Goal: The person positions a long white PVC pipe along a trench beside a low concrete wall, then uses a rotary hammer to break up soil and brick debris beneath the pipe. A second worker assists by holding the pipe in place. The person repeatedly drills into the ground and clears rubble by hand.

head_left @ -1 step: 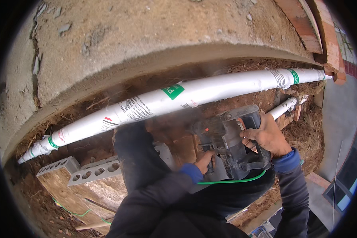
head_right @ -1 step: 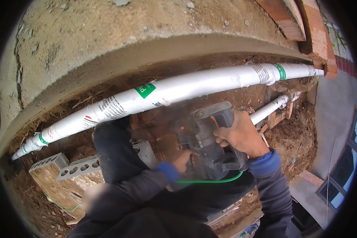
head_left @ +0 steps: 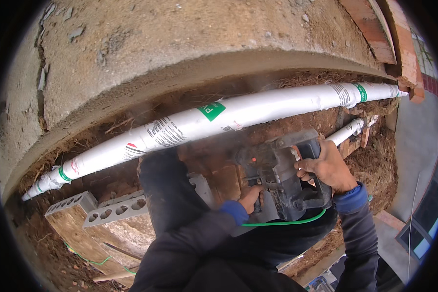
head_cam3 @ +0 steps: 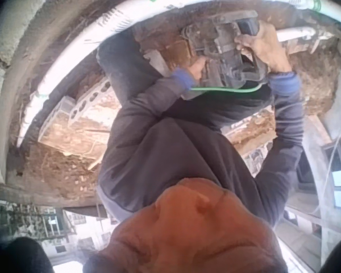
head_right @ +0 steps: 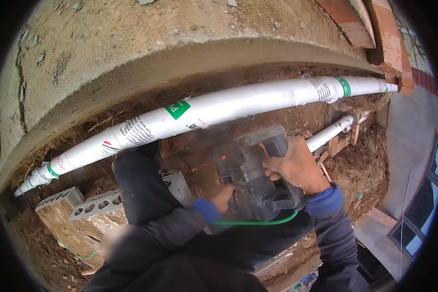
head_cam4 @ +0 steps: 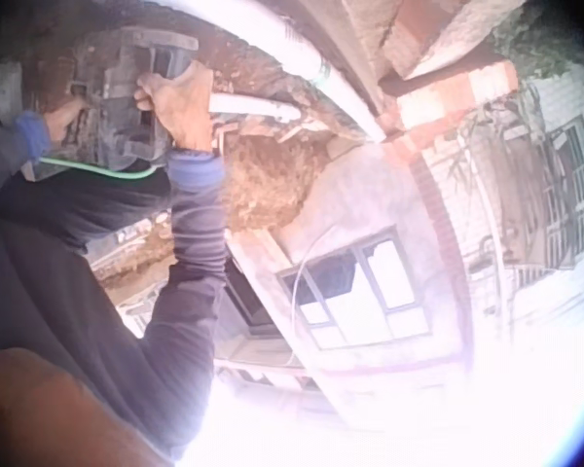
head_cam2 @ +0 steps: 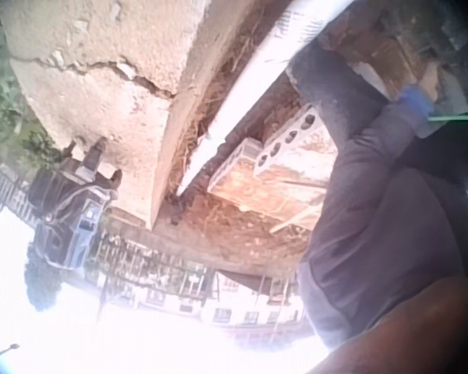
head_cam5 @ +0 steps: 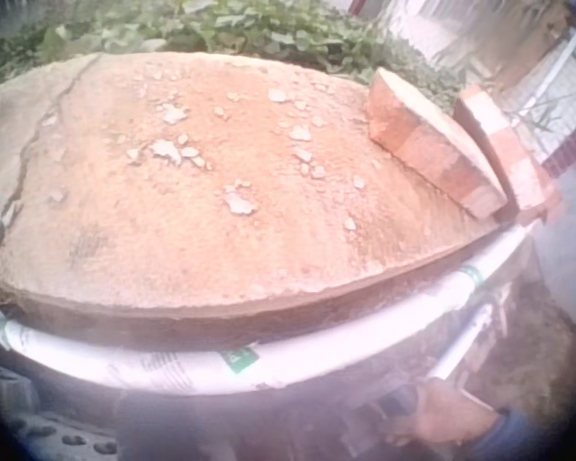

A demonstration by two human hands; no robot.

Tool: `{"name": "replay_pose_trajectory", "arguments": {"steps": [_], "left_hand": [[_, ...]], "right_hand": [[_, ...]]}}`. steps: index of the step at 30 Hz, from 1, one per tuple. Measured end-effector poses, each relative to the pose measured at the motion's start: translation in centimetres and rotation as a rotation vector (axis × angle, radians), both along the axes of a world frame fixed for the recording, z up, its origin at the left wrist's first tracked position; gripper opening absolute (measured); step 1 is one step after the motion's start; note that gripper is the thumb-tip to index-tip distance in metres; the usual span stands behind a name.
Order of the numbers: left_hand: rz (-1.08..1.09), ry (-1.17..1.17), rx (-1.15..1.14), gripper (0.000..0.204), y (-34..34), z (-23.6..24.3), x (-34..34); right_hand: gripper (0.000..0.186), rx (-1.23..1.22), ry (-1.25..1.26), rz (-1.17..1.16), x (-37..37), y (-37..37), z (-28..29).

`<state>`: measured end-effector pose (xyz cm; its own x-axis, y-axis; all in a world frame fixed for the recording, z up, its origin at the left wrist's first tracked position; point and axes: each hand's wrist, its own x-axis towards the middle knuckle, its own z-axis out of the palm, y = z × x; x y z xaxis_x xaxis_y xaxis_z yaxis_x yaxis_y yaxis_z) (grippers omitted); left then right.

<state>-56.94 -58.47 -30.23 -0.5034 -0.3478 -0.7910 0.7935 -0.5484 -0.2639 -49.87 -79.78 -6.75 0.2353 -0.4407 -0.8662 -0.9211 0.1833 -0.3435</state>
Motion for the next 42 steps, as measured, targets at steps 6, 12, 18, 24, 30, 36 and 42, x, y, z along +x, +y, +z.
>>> {"name": "replay_pose_trajectory", "arguments": {"steps": [6, 12, 18, 24, 30, 36, 42], "left_hand": [[-0.138, -0.154, -0.079, 0.018, 1.3, 0.1, -1.5], [-0.095, -0.582, -0.254, 0.016, -1.3, 1.4, 1.4], [0.405, -0.833, -0.301, 0.008, -1.1, 0.0, 14.1], [-0.680, -1.327, -0.669, 0.029, 1.4, 0.7, 9.8], [-0.600, -0.467, -0.582, 0.034, 1.0, -5.9, -3.7], [-0.340, -0.220, -0.402, 0.020, -0.3, -8.2, -7.3], [-0.058, -0.096, -0.137, 0.023, -5.5, -7.2, -7.1]], "right_hand": [[0.028, -0.070, -0.035, -0.197, -5.0, 2.7, 2.1], [0.018, -0.262, -0.155, -0.412, -10.4, 7.5, 3.5], [0.027, -0.413, -0.342, -0.745, -16.8, 12.0, -0.7], [0.029, -0.448, -0.343, -0.631, -19.6, 12.9, -2.5], [0.031, -0.299, -0.268, -0.592, -20.2, 9.8, -1.7], [0.048, -0.049, -0.252, -0.280, -15.1, 2.7, -1.2], [0.018, -0.048, 0.071, -0.193, -7.8, -6.2, -4.9]]}}
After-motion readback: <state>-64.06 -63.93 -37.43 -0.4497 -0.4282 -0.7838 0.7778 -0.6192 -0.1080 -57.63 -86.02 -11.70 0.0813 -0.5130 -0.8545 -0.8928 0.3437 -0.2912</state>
